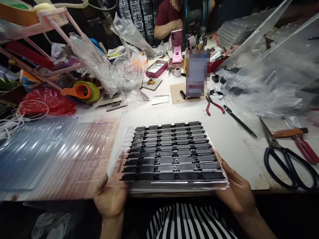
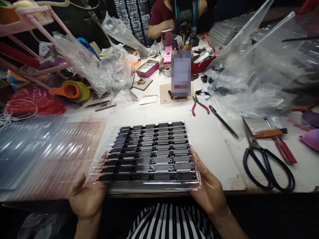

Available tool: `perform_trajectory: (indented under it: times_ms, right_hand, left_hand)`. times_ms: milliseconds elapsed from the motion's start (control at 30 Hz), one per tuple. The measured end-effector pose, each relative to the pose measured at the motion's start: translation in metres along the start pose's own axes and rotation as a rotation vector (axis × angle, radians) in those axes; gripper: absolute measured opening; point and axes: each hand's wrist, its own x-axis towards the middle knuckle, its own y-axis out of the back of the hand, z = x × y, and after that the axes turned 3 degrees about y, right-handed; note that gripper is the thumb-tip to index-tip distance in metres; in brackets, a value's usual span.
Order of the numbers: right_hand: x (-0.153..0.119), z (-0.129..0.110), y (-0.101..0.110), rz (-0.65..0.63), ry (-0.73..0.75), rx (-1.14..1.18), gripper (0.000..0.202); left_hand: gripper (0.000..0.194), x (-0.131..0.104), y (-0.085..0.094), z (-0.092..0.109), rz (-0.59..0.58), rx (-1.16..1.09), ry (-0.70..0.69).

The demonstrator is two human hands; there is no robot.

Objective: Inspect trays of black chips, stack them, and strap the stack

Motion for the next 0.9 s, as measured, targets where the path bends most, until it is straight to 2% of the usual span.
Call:
perform_trajectory:
  times_ms: [167,333,700,800,900]
  right_hand:
    - [0.004,-0.002,-0.001,0.014,0.010,-0.012,0.035]
    - [0.009,-0.002,-0.009,0.026,0.026,-0.040,0.030]
    - [0.007,-0.002,-0.009,0.086,0.034,-0.054,0.030]
    - [0.007,-0.002,-0.014,0.145,0.041,-0.086,0.028]
    - [0.007,-0.002,-0.018,0.263,0.041,-0.121,0.028]
  left_hand:
    - [0.072,0.000,-0.003,0.000,0.014,0.014,0.115]
    - [0.080,0.002,-0.009,-0.002,0.024,0.074,0.118]
    - [0.079,0.000,-0.006,-0.003,0.090,0.150,0.110]
    - [0.083,0.001,-0.009,-0.001,0.098,0.162,0.112]
    - [0.085,0.000,-0.009,0.000,0.125,0.192,0.093]
